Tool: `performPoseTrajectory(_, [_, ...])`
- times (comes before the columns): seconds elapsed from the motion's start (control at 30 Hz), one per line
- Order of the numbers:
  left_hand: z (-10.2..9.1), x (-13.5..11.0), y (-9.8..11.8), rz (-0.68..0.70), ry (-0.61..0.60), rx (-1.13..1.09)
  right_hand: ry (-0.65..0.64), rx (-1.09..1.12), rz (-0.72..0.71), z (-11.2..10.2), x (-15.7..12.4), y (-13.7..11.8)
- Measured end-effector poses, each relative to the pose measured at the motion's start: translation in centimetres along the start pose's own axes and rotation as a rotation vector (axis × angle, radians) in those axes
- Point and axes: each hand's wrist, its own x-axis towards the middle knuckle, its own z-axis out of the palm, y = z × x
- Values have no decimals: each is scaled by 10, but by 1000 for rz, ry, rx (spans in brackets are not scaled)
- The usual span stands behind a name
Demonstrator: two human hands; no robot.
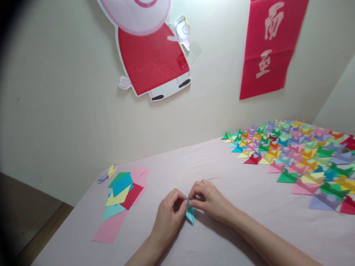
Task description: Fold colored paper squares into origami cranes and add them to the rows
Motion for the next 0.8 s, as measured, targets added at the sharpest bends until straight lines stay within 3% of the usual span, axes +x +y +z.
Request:
performPoseTrajectory(0.17, [1,0,0,-33,0,6,35,138,-16,-1,1,3])
performPoseTrajectory(0.8, [0,-1,1,51,1,-49,66,156,-48,4,-1,-5])
